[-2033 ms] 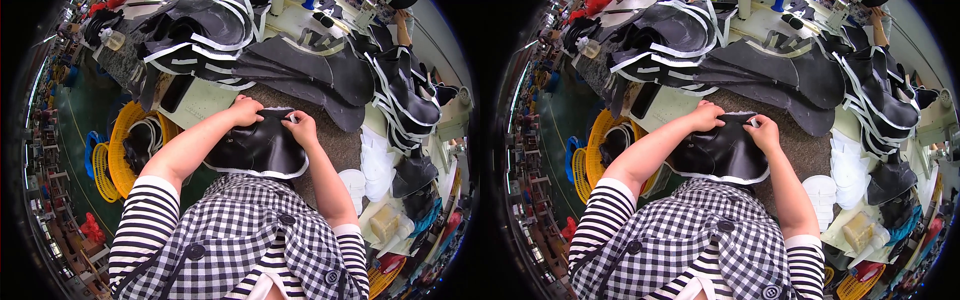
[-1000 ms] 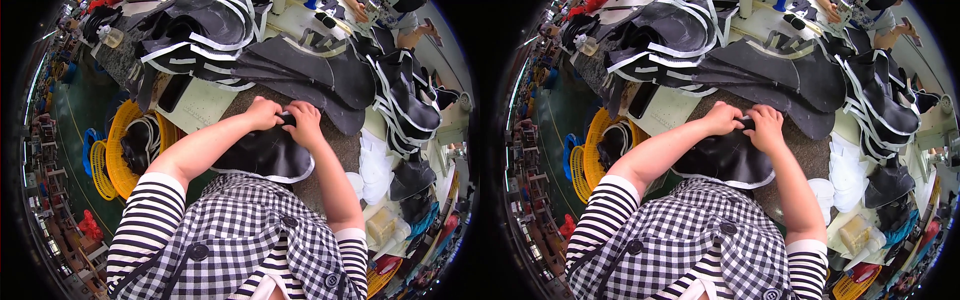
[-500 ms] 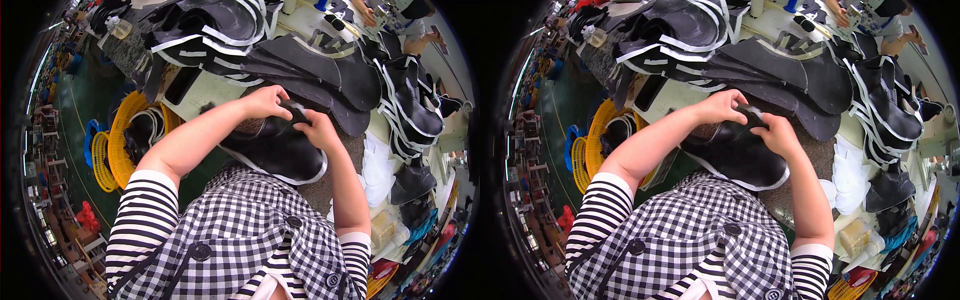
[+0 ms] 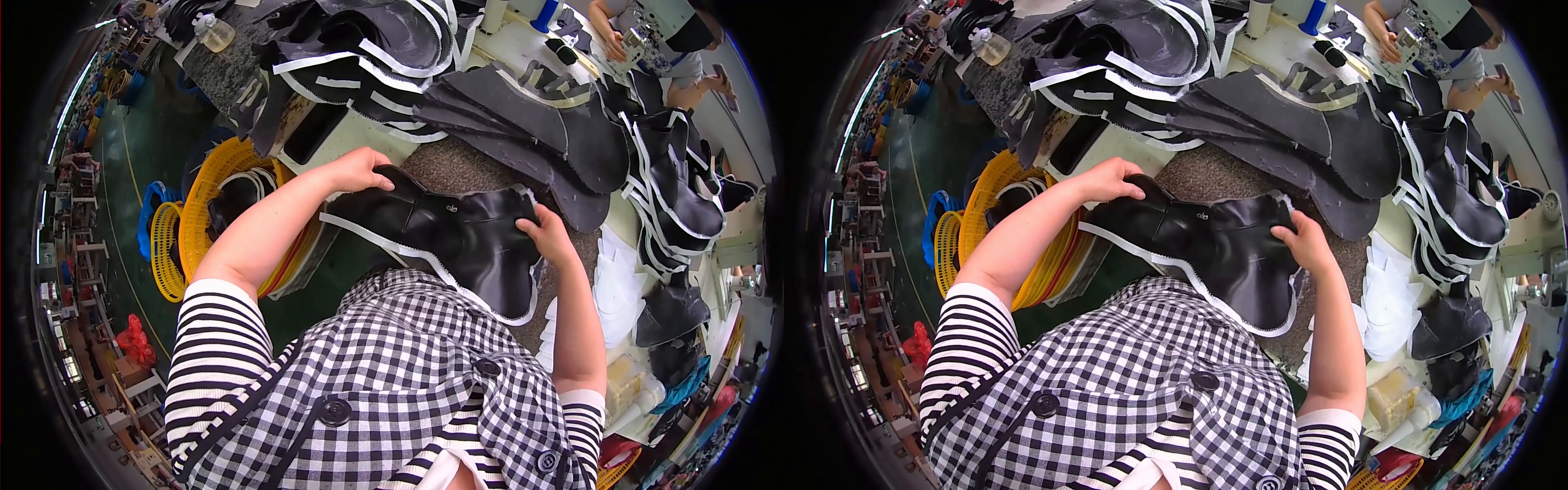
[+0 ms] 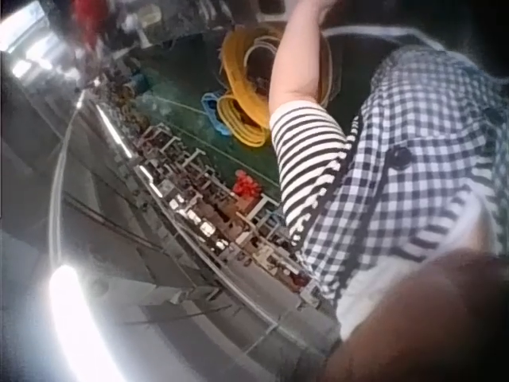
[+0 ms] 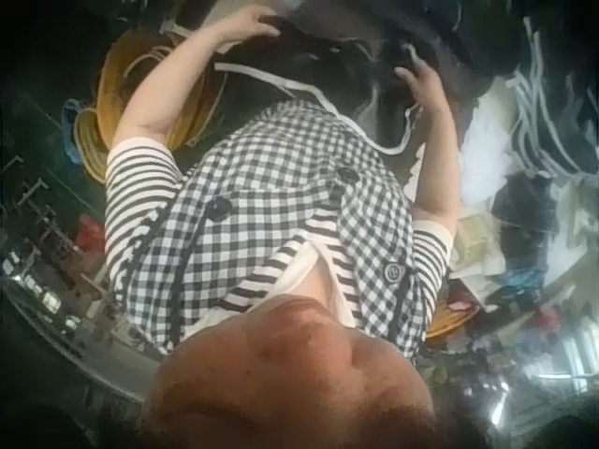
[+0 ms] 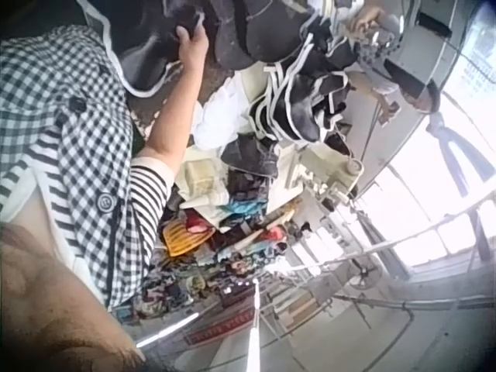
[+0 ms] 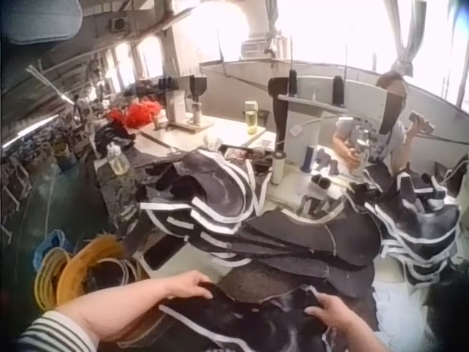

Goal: The recorder is shown assembling upper components of a shoe, specifically fitting linings or reinforcements into a leather boot upper.

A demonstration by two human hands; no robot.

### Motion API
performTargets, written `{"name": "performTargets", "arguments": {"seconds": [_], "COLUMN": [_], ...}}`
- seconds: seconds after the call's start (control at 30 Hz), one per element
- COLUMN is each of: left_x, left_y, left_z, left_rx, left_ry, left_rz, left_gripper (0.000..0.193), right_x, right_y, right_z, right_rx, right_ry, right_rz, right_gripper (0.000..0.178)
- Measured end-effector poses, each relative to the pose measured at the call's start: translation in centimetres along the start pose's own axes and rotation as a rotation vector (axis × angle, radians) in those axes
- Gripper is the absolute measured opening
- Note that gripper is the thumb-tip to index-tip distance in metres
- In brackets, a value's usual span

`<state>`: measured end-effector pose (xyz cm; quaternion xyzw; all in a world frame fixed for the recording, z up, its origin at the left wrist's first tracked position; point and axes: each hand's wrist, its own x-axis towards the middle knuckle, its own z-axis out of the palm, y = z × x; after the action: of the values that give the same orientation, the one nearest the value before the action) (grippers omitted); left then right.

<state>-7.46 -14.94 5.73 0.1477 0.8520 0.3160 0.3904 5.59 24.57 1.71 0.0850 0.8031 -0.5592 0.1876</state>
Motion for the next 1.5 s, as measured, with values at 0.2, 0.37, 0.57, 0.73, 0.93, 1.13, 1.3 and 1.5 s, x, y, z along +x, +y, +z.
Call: {"name": "performTargets", "arguments": {"seconds": [0.2, 0.37, 0.57, 0.73, 0.93, 1.13, 1.3, 1.5], "left_x": [-1.2, -5.9, -7.7, -8.6, -7.5, -3.0, -2.0, -1.8], "left_y": [-1.3, 5.4, 1.3, -0.3, -1.6, -0.5, -0.2, -2.0], "left_z": [1.9, -0.1, 8.0, 14.2, 15.6, 14.0, 15.0, 15.8], "left_rx": [-0.078, 0.181, -0.062, -0.369, -0.795, -1.006, -0.996, -1.193], "left_ry": [0.285, 1.061, 0.953, 0.47, 0.434, 0.302, 0.322, 0.285], "left_rz": [0.165, 0.716, 0.714, 0.444, 0.389, 0.308, 0.15, 0.262], "left_gripper": [0.022, 0.037, 0.049, 0.057, 0.094, 0.072, 0.049, 0.037], "right_x": [-3.0, -7.9, -13.2, -14.8, -13.1, -0.1, 5.7, 4.6], "right_y": [-2.5, -10.1, -6.0, 1.7, -5.8, -11.8, -8.9, -7.5], "right_z": [-0.7, -3.3, 0.8, 4.7, 2.1, 9.9, 14.2, 14.0], "right_rx": [-0.218, -0.563, -1.004, -0.895, -0.193, -0.323, -0.188, -0.148], "right_ry": [-0.059, 0.445, 0.446, 0.124, -0.221, -0.017, 0.123, 0.095], "right_rz": [-0.103, -0.603, -0.886, -0.461, -0.18, -0.637, -0.596, -0.644], "right_gripper": [0.042, 0.032, 0.033, 0.044, 0.042, 0.03, 0.03, 0.028]}}
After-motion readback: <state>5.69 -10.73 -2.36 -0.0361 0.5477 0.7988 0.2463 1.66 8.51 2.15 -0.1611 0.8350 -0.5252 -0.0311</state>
